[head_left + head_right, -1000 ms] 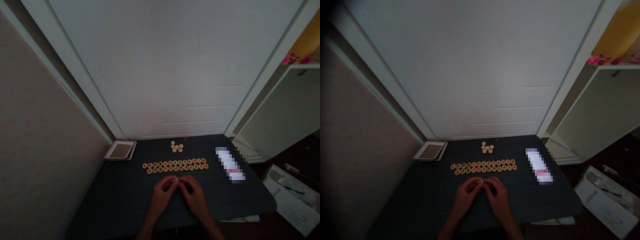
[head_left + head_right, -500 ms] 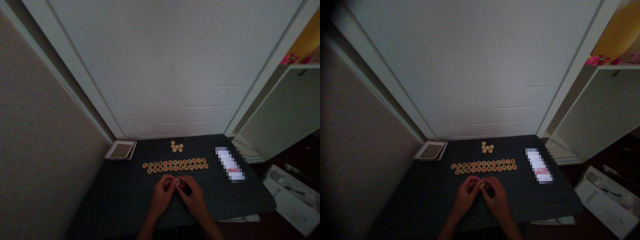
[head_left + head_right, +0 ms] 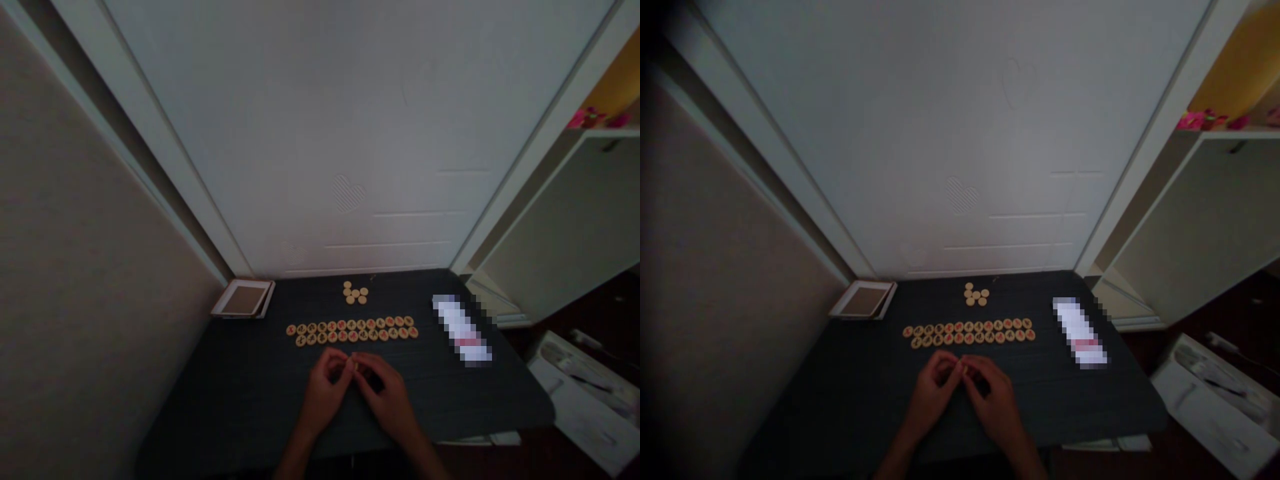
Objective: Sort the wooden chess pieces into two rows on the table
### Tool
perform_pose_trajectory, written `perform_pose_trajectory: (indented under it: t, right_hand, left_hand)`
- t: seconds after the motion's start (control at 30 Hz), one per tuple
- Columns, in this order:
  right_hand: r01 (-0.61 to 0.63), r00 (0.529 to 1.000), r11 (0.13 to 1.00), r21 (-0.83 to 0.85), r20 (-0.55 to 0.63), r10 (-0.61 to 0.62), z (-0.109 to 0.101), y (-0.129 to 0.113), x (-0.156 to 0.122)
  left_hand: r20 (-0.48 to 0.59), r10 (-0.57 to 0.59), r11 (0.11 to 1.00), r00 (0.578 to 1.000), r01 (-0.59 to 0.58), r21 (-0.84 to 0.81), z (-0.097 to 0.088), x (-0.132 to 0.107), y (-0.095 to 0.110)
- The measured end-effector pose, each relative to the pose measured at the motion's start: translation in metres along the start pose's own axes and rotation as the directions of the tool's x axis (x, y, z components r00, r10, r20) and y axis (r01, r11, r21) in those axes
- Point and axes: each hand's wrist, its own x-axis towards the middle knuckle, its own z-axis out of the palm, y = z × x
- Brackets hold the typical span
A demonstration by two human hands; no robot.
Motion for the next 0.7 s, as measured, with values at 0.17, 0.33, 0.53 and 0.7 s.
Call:
perform_pose_trajectory:
  t: [0.17,0.33,0.53,0.7]
  right_hand:
    - [0.008,1.000,1.000,-0.030,-0.014,-0.008,0.0002,-0.0012,0.0004]
    - [0.026,0.998,0.998,-0.051,-0.059,-0.029,0.0005,-0.0022,0.0005]
    - [0.033,0.998,0.998,-0.056,-0.049,-0.036,0.0007,0.0010,-0.0020]
    - [0.039,0.998,0.998,-0.050,-0.046,-0.041,0.0000,0.0006,-0.0019]
  left_hand:
    - [-0.015,-0.012,1.000,1.000,0.012,0.013,0.0006,0.0002,-0.0012]
    - [-0.027,-0.002,1.000,1.000,0.003,0.018,-0.0007,-0.0001,-0.0034]
    - [0.037,-0.014,0.999,0.999,0.015,-0.048,-0.0008,-0.0004,-0.0025]
    - [0.047,-0.004,0.999,0.999,0.006,-0.031,0.0007,-0.0015,0.0027]
